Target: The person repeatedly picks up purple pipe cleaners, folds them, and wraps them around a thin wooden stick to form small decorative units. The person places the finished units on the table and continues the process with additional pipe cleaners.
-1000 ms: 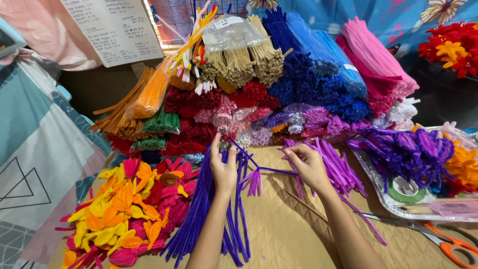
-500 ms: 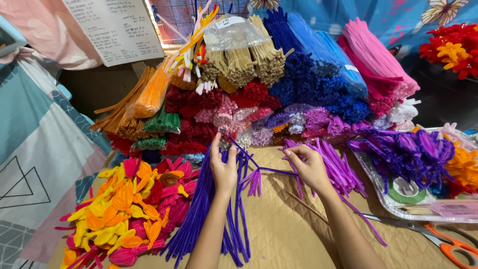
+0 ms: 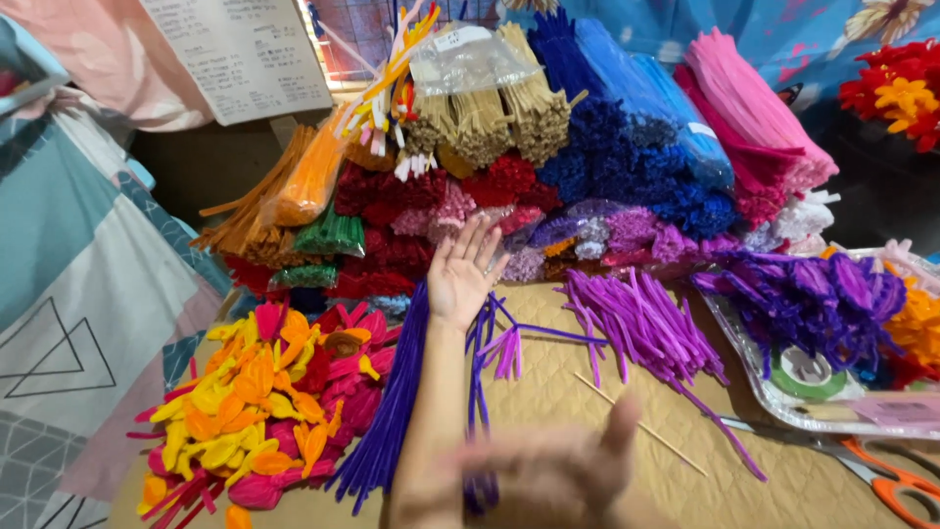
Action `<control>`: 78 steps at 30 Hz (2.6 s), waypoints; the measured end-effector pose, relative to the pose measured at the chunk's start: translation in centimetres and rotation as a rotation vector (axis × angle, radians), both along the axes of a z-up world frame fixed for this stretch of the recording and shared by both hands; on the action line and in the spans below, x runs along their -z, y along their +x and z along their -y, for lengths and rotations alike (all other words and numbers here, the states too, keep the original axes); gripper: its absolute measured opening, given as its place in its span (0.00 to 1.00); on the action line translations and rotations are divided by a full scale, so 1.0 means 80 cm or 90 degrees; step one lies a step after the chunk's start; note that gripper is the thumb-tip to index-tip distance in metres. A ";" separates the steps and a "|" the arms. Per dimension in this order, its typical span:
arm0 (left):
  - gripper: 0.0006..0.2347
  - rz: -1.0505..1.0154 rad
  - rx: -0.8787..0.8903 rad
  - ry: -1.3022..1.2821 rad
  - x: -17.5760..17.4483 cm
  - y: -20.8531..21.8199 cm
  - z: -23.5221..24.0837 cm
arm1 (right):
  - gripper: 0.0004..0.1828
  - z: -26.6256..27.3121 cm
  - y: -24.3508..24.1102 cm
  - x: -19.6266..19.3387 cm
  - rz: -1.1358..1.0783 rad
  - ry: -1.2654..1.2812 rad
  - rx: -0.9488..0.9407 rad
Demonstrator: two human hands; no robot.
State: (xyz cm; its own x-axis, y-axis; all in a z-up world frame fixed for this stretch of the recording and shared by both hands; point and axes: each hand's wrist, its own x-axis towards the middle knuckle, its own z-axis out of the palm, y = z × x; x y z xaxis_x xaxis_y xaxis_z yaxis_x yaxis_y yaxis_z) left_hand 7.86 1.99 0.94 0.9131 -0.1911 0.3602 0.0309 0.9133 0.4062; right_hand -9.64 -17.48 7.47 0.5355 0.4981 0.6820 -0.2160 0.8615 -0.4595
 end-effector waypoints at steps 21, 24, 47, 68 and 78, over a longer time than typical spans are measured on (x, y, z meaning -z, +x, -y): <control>0.29 0.439 0.026 0.249 -0.077 -0.217 0.103 | 0.43 0.017 0.132 -0.010 -0.392 -0.057 0.303; 0.28 0.357 0.034 0.188 -0.035 -0.205 0.125 | 0.43 0.033 0.179 0.034 -0.340 -0.021 0.285; 0.18 -0.183 -0.204 0.056 0.089 0.006 -0.065 | 0.17 0.087 0.272 0.159 -0.452 -0.125 0.447; 0.09 0.146 -0.508 0.983 0.064 -0.090 0.045 | 0.10 0.146 0.009 0.045 0.298 -1.447 0.510; 0.05 -0.079 -0.061 0.229 0.040 -0.112 0.043 | 0.25 0.145 0.096 -0.004 -0.027 -0.561 0.888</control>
State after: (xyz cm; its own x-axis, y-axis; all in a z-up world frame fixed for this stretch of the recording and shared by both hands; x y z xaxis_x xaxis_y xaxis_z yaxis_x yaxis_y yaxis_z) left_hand -1.07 -1.43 -2.24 0.9652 -0.1975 0.1716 0.0219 0.7146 0.6992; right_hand -1.92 -29.11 7.78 0.8841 -0.1514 0.4421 0.4282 -0.1162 -0.8962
